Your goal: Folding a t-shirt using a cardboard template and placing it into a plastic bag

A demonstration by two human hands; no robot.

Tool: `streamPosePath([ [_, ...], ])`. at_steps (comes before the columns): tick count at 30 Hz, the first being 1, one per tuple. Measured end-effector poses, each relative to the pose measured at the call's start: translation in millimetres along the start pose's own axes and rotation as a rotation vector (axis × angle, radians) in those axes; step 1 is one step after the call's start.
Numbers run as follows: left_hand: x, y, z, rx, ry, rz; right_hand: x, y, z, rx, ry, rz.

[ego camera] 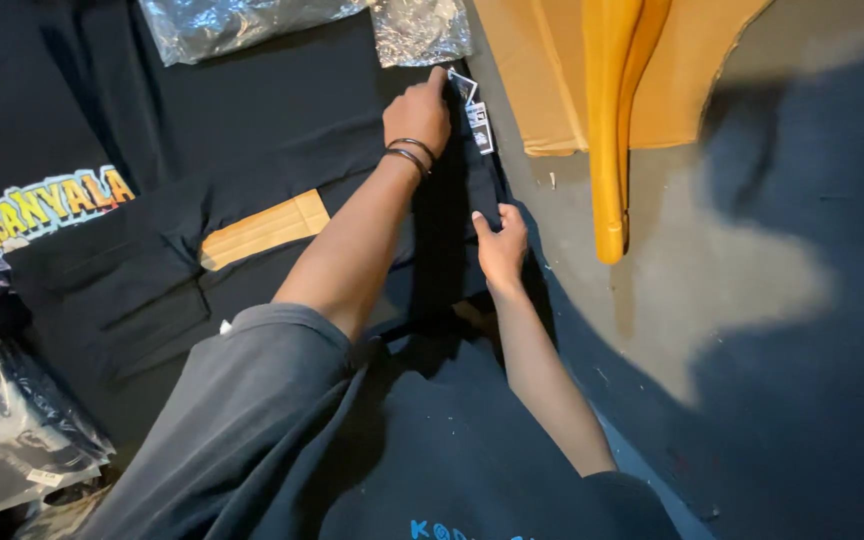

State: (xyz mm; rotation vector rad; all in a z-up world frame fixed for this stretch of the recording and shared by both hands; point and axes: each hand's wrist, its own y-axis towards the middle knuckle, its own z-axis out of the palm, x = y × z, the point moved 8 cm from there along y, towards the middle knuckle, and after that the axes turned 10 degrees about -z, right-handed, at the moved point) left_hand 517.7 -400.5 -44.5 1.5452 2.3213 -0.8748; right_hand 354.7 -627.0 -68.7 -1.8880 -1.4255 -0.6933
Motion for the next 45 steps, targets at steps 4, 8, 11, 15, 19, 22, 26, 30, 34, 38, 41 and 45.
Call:
streamPosePath([
  [4,3.7,-8.8,-15.3,0.039,-0.146,0.005,29.8,-8.3,-7.4,0.006,0.133,-0.085],
  [8,21.5,-27.0,-57.5,-0.045,-0.506,0.040,117.5,-32.3,-21.3,-0.005,0.005,-0.440],
  [11,64.6,-40.8,-74.1,-0.161,-0.597,0.021,172.4,-62.6,-12.8,0.065,-0.024,-0.707],
  [15,129.7,-55.2,-91.3,-0.229,-0.495,0.014,194.7,-103.0,42.5,0.300,-0.161,-0.963],
  [19,175.4,-55.7,-88.5,-0.195,-0.480,-0.113,183.3,-130.8,80.0,0.388,-0.268,-0.997],
  [22,169.3,-60.5,-102.9,-0.113,-0.481,-0.120,190.0,-134.1,78.0,0.343,-0.260,-0.998],
  [26,171.6,-61.9,-119.7,-0.168,-0.265,-0.155,199.0,-130.8,72.3,0.277,-0.188,-1.005],
  [30,179.9,-53.7,-100.7,-0.149,-0.132,-0.077,192.3,-138.2,79.6,0.304,-0.203,-1.025],
  [34,172.9,-59.5,-107.7,-0.143,-0.172,-0.086,198.8,-147.0,74.7,0.291,-0.166,-1.044],
  [38,172.7,-52.3,-98.9,-0.267,-0.018,-0.004,204.1,-143.6,74.4,0.293,-0.152,-1.093],
  [41,172.8,-51.4,-97.0,-0.300,0.047,0.000,206.7,-145.1,70.9,0.297,-0.155,-1.130],
  [45,164.2,-54.0,-112.9,-0.328,0.184,-0.027,210.6,-144.8,66.8,0.257,-0.151,-1.205],
])
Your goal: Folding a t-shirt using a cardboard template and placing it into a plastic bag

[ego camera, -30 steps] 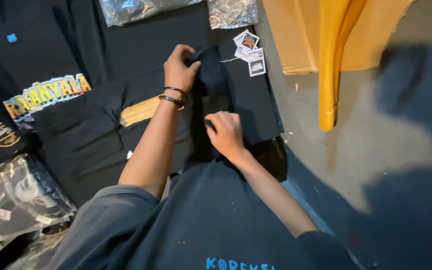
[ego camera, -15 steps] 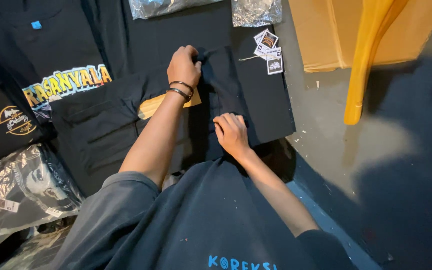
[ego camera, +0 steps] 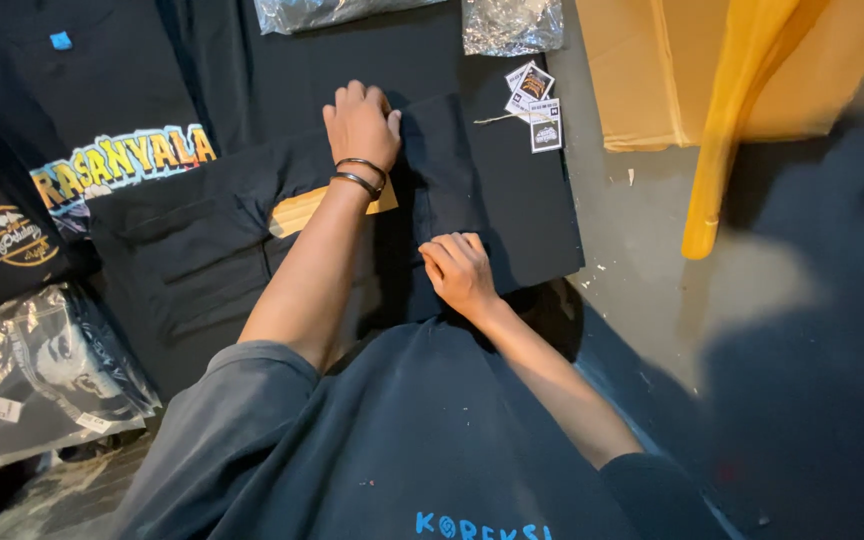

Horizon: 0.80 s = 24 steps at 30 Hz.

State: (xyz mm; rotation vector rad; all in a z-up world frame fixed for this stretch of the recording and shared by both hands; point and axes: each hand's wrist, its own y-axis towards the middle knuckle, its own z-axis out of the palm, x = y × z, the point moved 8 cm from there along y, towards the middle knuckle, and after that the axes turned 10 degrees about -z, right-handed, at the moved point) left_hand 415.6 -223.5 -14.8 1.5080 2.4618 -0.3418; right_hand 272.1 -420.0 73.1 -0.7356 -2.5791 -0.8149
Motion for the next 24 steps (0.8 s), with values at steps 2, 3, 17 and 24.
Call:
streamPosePath([
  [2,0.3,-2.5,-3.7,-0.039,-0.014,-0.006,-6.5,-6.5,12.0,0.094,0.007,0.006],
  [3,-0.6,-3.1,-7.0,-0.078,-0.030,-0.004,-11.1,-10.5,21.3,0.184,0.008,0.016],
  [17,-39.3,-164.5,-28.4,0.011,-0.166,-0.054,-159.2,66.2,-2.8,0.011,0.117,0.274],
  [24,-27.2,-204.0,21.7,0.075,0.122,-0.061,-191.9,127.7,33.2,0.305,0.001,0.065],
])
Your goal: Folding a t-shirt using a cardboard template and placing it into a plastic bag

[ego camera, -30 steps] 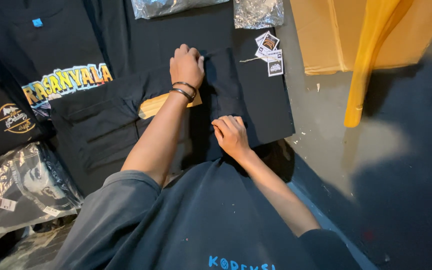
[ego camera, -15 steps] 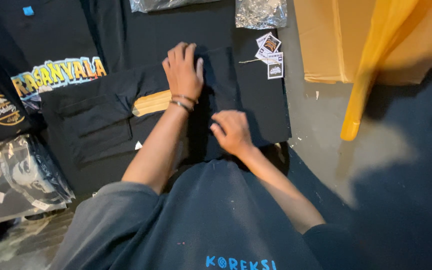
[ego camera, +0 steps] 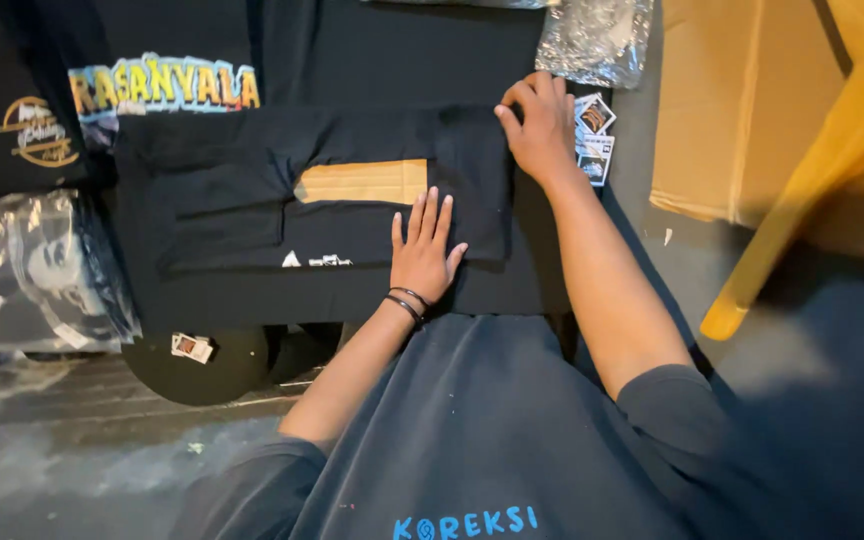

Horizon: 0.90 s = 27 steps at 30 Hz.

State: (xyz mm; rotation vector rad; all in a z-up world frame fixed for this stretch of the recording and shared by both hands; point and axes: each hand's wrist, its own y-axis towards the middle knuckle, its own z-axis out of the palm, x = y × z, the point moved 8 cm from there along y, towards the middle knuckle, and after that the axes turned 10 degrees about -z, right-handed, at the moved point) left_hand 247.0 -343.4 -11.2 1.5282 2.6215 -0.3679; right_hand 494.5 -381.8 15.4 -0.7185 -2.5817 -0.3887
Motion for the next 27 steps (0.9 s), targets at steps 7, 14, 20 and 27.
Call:
streamPosePath([
  [7,-2.4,-3.3,-3.6,0.049,-0.098,-0.056,45.7,4.2,-25.8,-0.145,-0.154,0.031],
  [14,-19.1,-12.3,1.0,0.023,-0.019,0.126,70.5,-5.4,40.4,0.322,-0.178,-0.130],
  [20,-19.6,8.2,-14.3,-0.040,-0.131,0.107,44.4,-52.8,-0.7,-0.175,0.063,0.038],
  [27,14.4,116.1,-35.3,-0.235,-0.360,-0.105,53.5,-165.6,10.9,-0.210,0.132,0.490],
])
